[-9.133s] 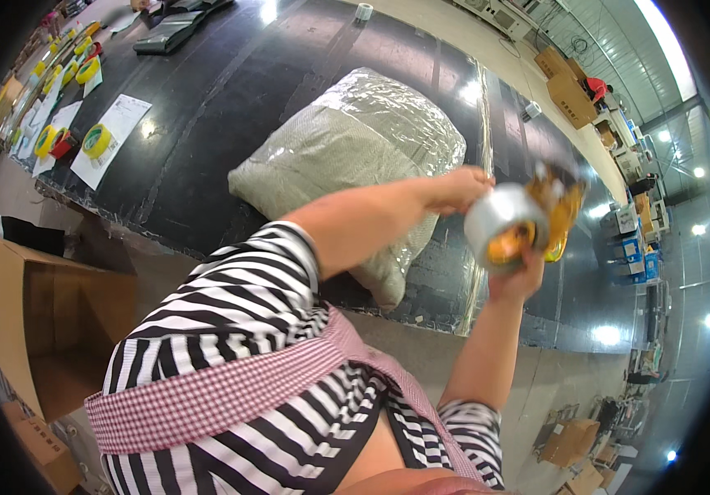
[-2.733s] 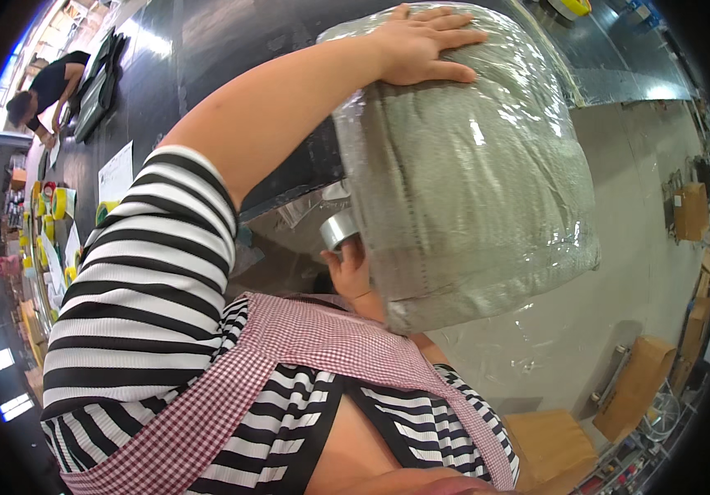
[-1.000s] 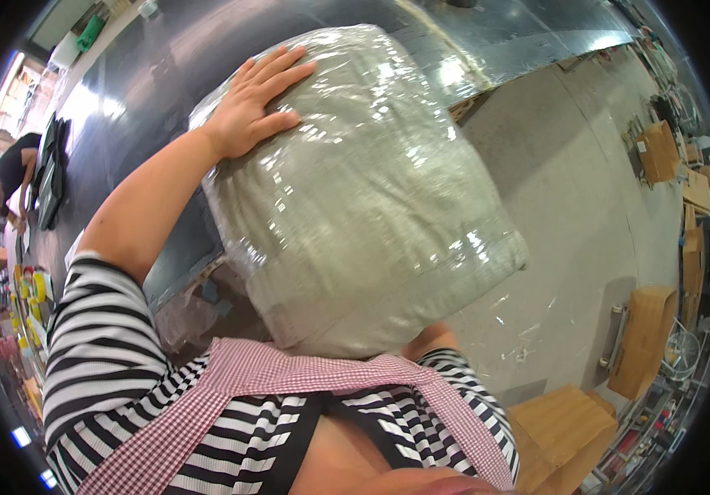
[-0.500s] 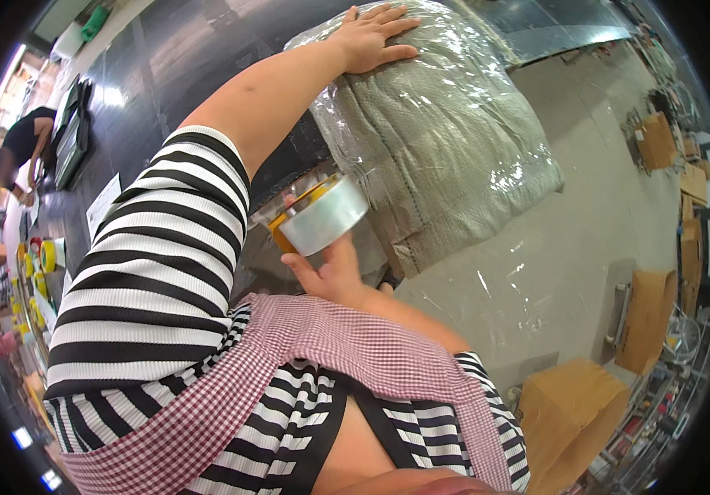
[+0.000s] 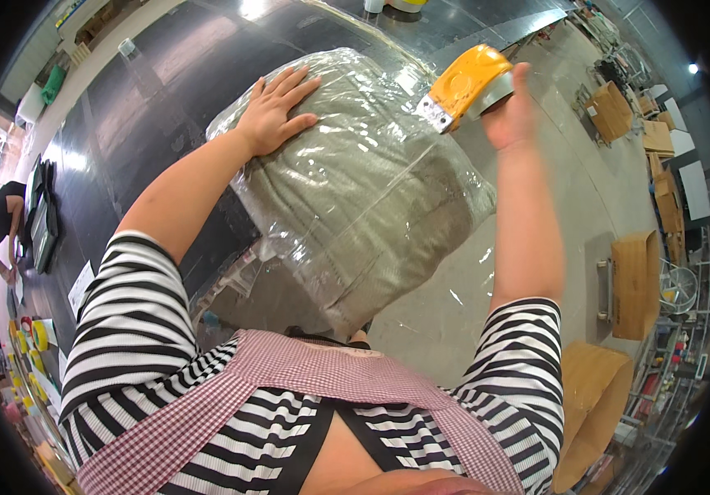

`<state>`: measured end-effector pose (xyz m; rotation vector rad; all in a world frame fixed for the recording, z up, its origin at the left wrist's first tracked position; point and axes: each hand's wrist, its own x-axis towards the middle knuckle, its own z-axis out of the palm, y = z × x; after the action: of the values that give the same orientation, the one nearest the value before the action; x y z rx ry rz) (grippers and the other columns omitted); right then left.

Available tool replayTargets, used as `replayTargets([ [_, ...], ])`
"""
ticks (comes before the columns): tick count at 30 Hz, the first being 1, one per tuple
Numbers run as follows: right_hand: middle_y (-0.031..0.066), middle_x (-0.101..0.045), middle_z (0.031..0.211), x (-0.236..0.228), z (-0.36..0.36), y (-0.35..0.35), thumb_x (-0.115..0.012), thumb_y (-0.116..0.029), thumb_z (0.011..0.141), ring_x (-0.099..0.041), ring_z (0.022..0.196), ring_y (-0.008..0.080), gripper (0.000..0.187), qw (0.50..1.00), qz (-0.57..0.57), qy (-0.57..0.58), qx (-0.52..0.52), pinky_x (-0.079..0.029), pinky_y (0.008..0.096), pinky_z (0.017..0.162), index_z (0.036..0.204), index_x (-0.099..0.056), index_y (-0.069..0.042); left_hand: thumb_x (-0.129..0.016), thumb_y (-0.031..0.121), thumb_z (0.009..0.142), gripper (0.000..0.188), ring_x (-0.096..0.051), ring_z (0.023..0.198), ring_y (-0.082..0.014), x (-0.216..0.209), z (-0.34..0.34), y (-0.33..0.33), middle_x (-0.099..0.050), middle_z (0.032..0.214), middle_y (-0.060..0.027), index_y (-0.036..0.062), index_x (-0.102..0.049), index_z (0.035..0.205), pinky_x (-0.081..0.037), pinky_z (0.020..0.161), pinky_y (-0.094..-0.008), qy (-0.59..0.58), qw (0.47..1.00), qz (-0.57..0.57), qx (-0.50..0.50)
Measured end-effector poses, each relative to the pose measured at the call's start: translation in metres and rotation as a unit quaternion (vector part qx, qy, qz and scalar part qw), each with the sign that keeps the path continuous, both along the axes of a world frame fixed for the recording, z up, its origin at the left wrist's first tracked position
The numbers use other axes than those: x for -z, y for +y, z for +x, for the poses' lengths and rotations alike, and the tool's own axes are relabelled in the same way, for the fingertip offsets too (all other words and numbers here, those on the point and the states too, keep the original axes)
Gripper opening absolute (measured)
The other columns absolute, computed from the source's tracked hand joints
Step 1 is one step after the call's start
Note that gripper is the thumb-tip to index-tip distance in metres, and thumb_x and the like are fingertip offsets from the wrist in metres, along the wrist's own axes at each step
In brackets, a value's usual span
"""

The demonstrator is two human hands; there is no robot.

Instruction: The person wraps a large package in a green woven sack, secures it with clear packing tape using a handheld dispenser, and affixes a shipping label to the top. The person repeatedly rotates the package to tape all sides and edges.

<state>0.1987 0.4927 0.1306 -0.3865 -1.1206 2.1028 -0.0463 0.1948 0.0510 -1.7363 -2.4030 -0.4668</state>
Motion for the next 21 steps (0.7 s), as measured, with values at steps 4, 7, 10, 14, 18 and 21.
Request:
replayTargets([
  [4, 0.0154, -0.061, 0.127, 0.054, -0.02, 0.014, -0.071, -0.042, 0.09, -0.055, 0.121, 0.03, 0.063, 0.994, -0.107, -0.014, -0.019, -0.041, 0.0453, 0.107, 0.134, -0.048, -0.002, -0.047, 0.062, 0.094, 0.072, -0.016, 0.152, -0.0301, -0.002, -0.001, -0.005, -0.027, 0.162, -0.0062, 0.0233, -0.037, 0.153, -0.007, 0.121, -0.0563, -0.029, 1.0, -0.005, 0.007],
  [7, 0.0161, -0.064, 0.122, 0.046, -0.015, -0.005, -0.073, -0.03, 0.091, -0.058, 0.115, 0.0278, 0.05, 0.998, -0.062, -0.002, -0.018, -0.044, 0.0448, 0.103, 0.128, -0.053, -0.003, -0.047, 0.063, 0.093, 0.072, -0.016, 0.152, -0.0302, 0.0, 0.0, -0.009, -0.027, 0.162, -0.0061, 0.0234, -0.038, 0.153, -0.007, 0.121, -0.0562, -0.041, 0.999, -0.005, -0.002],
  [10, 0.016, -0.066, 0.118, 0.047, -0.023, -0.004, -0.072, -0.023, 0.091, -0.061, 0.11, 0.0273, 0.042, 0.997, -0.064, -0.016, -0.037, -0.047, 0.044, 0.1, 0.124, -0.055, -0.003, -0.047, 0.064, 0.092, 0.073, -0.017, 0.152, -0.0308, -0.002, 0.002, -0.006, -0.027, 0.162, -0.0066, 0.0231, -0.038, 0.153, -0.007, 0.121, -0.0562, -0.039, 0.999, -0.011, -0.002],
  [14, 0.0172, -0.067, 0.117, 0.055, -0.035, 0.004, -0.068, -0.026, 0.094, -0.062, 0.11, 0.0285, 0.038, 0.994, -0.094, -0.029, -0.04, -0.048, 0.0436, 0.099, 0.123, -0.056, -0.005, -0.046, 0.064, 0.093, 0.074, -0.016, 0.152, -0.0318, -0.005, 0.0, -0.001, -0.026, 0.163, -0.0072, 0.0227, -0.038, 0.153, -0.006, 0.121, -0.0563, -0.036, 0.999, -0.014, 0.009],
  [18, 0.0177, -0.068, 0.113, 0.067, -0.039, 0.014, -0.065, -0.03, 0.095, -0.064, 0.105, 0.0305, 0.036, 0.989, -0.145, -0.011, -0.029, -0.05, 0.0457, 0.096, 0.12, -0.058, -0.005, -0.042, 0.065, 0.095, 0.066, -0.014, 0.153, -0.0259, -0.038, 0.009, 0.015, -0.025, 0.163, -0.0056, 0.0264, -0.044, 0.148, -0.003, 0.121, -0.0576, -0.092, 0.988, -0.113, -0.056],
  [21, 0.0162, -0.069, 0.111, 0.082, -0.051, 0.003, -0.068, -0.032, 0.094, -0.066, 0.1, 0.0317, 0.037, 0.978, -0.199, 0.012, 0.058, -0.052, 0.047, 0.093, 0.116, -0.061, -0.003, -0.037, 0.069, 0.096, 0.074, -0.032, 0.146, -0.0297, -0.063, 0.035, 0.049, -0.044, 0.152, -0.0146, 0.0102, -0.054, 0.137, -0.008, 0.12, -0.0574, -0.074, 0.973, -0.16, -0.149],
])
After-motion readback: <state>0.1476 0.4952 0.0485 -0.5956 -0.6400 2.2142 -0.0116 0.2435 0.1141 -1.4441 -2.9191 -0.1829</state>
